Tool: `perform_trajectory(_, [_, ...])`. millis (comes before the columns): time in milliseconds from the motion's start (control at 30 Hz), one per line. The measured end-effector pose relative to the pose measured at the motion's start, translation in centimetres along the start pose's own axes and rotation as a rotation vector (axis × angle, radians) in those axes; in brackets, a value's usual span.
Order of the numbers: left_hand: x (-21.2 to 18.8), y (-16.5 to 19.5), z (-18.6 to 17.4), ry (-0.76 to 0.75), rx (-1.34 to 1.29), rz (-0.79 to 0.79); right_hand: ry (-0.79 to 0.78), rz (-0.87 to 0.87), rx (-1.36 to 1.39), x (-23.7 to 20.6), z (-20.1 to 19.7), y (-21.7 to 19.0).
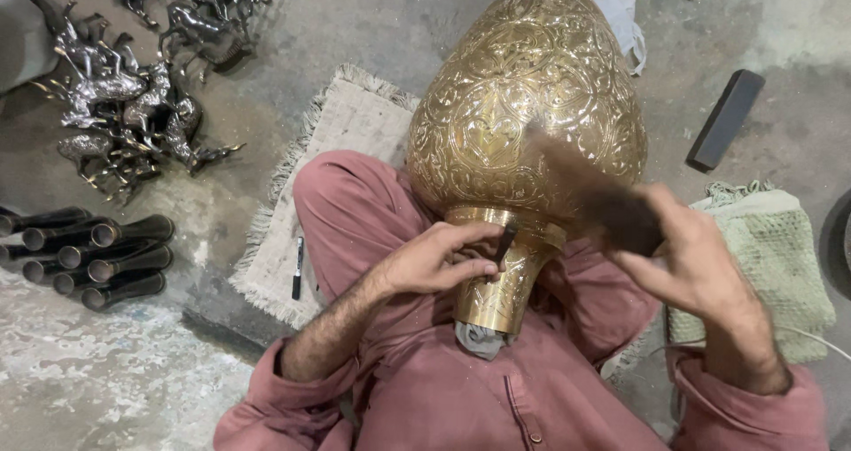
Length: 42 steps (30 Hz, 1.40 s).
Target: The person sits cross-legged on the floor with a large engraved brass vase held upright in their lap. They hold a chisel against the vase's neck and strike it with a wooden mallet, working the decorated surface, then reposition the chisel and continue hammering around the neck.
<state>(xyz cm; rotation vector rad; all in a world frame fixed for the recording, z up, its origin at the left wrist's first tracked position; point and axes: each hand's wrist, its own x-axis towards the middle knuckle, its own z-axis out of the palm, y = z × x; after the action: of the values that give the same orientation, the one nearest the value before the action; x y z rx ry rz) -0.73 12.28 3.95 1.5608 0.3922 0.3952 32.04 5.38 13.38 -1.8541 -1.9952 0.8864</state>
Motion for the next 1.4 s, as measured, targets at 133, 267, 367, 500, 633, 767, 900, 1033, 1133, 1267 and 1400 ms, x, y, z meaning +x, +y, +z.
perform_trajectory(133, [0.6,-0.3,-0.3,-0.066,0.044,0.010,-0.120,0.010,-0.125,-1.0,0.4,1.1])
perform_trajectory(267, [1.0,-1.0,-0.3,-0.121,0.137,0.056,-0.008,-0.016,-0.035,-2.6,1.4,1.7])
perform_trajectory(367, [1.1,-1.5,-0.3,-0.219,0.214,0.079,-0.116,0.146,-0.241,-3.2,1.9,2.1])
perform_trajectory(500, [1.3,-1.2,-0.6,-0.238,0.180,0.055,0.086,-0.134,0.350,-3.4,2.6,2.4])
perform_trajectory(633, [1.6,-0.2,-1.0,-0.265,0.223,0.086,0.140,-0.053,-0.080,-3.4,3.0,2.3])
perform_trajectory(767, [1.8,0.6,-1.2,-0.272,0.220,0.117,0.017,0.058,-0.103,-3.6,3.1,1.7])
perform_trajectory(900, [1.4,0.4,-1.0,-0.247,0.216,0.095,0.208,-0.010,0.121,-3.5,2.9,1.3])
perform_trajectory(1033, [0.9,-0.4,-0.7,-0.258,0.208,0.018,0.081,-0.036,-0.189,-3.0,2.8,1.3])
perform_trajectory(1133, [0.5,-1.0,-0.6,-0.194,0.187,0.046,0.128,-0.112,-0.011,-2.4,2.8,1.2])
perform_trajectory(1267, [-0.2,-1.5,-0.5,-0.245,0.128,-0.001,0.032,-0.078,-0.003,-1.3,2.3,0.2])
perform_trajectory(1400, [-1.1,-1.7,0.1,-0.055,0.016,-0.021,0.076,-0.018,0.122,0.3,0.7,-2.0])
